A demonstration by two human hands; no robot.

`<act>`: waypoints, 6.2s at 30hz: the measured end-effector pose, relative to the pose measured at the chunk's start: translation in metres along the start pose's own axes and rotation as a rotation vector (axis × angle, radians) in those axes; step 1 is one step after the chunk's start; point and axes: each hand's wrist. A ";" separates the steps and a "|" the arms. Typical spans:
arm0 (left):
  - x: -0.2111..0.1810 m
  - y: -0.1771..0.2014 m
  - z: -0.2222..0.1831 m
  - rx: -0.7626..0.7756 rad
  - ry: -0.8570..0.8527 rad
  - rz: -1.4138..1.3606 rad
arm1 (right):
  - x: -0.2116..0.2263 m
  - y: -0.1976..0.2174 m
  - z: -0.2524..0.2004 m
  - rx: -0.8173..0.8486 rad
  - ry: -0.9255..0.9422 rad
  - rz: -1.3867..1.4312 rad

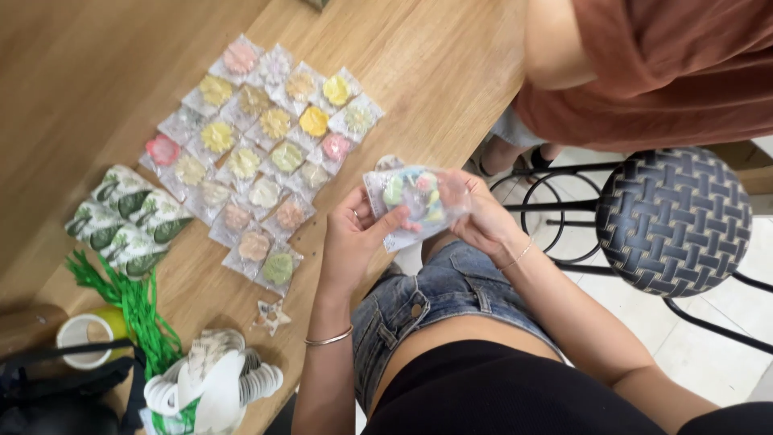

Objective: Packaging various decorative items into plastic bags.

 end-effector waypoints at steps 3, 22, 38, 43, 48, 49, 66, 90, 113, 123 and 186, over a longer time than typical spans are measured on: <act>0.005 -0.004 -0.012 -0.165 0.043 -0.088 | -0.021 -0.007 -0.004 -0.073 0.214 -0.303; 0.029 -0.003 -0.064 -0.434 -0.219 0.089 | -0.059 -0.050 0.014 0.119 0.165 -0.481; 0.044 -0.005 -0.031 -0.337 -0.164 0.152 | 0.014 -0.065 0.033 0.366 -0.113 -0.117; 0.044 -0.030 -0.004 -0.344 -0.148 0.067 | 0.047 -0.080 0.037 0.414 -0.112 -0.258; 0.024 -0.043 0.019 -0.410 0.086 0.219 | 0.070 -0.036 0.061 0.219 -0.004 -0.519; 0.027 -0.036 0.024 -0.409 0.087 0.216 | 0.078 -0.040 0.060 0.217 -0.005 -0.521; -0.002 -0.037 0.105 -0.353 -0.144 0.118 | 0.145 -0.043 0.087 0.248 0.131 -0.636; -0.010 -0.056 0.110 -0.795 -0.298 0.228 | 0.140 -0.047 0.136 0.305 0.291 -0.708; 0.002 -0.054 0.098 -0.809 -0.330 0.168 | 0.152 -0.059 0.120 0.464 0.024 -0.754; 0.004 -0.038 0.076 -0.470 -0.363 0.295 | 0.113 -0.026 0.121 0.217 -0.168 -0.516; 0.160 0.161 -0.061 -0.762 0.211 0.321 | -0.172 0.000 0.143 -0.094 -0.600 -0.702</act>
Point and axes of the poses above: each hand's wrist, its own z-axis towards the middle knuckle, its own y-axis out of the back of the hand, x = y × z, and after that the axes turned 9 degrees about z, right-handed
